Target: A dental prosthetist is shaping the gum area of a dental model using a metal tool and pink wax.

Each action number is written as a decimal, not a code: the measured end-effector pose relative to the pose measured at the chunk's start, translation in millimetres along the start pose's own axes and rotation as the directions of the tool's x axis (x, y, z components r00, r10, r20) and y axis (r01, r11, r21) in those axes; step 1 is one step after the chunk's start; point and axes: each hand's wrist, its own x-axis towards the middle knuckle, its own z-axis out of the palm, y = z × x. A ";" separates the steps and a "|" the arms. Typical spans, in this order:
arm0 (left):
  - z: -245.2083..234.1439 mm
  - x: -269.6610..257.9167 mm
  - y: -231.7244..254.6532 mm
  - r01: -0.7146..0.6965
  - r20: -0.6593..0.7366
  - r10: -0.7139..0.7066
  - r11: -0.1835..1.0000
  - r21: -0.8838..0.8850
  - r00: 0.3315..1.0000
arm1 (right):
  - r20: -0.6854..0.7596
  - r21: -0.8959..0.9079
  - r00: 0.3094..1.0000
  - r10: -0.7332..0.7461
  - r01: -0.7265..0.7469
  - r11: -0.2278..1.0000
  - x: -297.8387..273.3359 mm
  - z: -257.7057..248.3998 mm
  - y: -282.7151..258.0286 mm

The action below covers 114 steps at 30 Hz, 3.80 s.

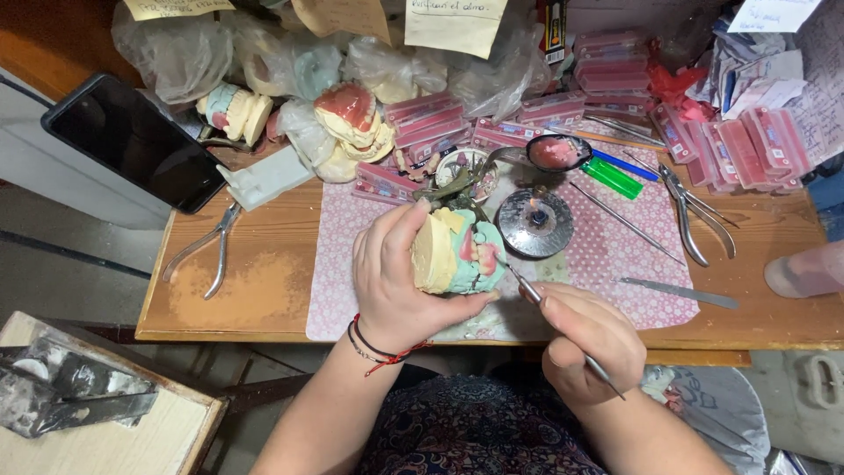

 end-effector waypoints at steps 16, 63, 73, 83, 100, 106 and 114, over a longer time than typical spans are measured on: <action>1.4 0.5 1.4 0.040 0.001 -0.040 0.999 0.022 0.999 | 0.188 -0.170 0.978 -0.093 0.125 0.977 13.4 -2.2 0.8; -13.2 1.3 13.8 -0.129 -0.080 0.127 0.991 -0.026 0.989 | 0.457 0.406 0.806 0.376 -0.565 0.718 39.5 3.2 -11.1; -38.8 -0.9 26.7 -0.116 0.086 0.109 0.989 0.090 0.990 | 0.498 0.475 0.799 0.337 -0.577 0.665 35.0 -0.2 -5.1; -91.3 28.3 19.9 0.042 0.478 -0.038 0.999 0.002 0.878 | 0.573 0.546 0.748 0.337 -0.654 0.523 33.7 -5.6 0.2; -57.8 -5.4 -47.3 0.372 0.353 -0.117 0.258 -0.892 0.928 | 0.441 0.894 0.795 0.417 -0.429 -0.129 10.3 25.7 -8.3; -6.0 -32.9 14.0 0.397 0.355 -0.325 0.073 -0.915 0.877 | 0.380 0.924 0.779 0.499 -0.350 -0.158 6.0 47.6 -19.7; 5.4 -21.3 -17.0 0.481 0.470 -0.556 -0.139 -0.866 0.686 | 0.466 0.802 0.787 0.403 -0.569 0.184 -5.7 43.3 -6.9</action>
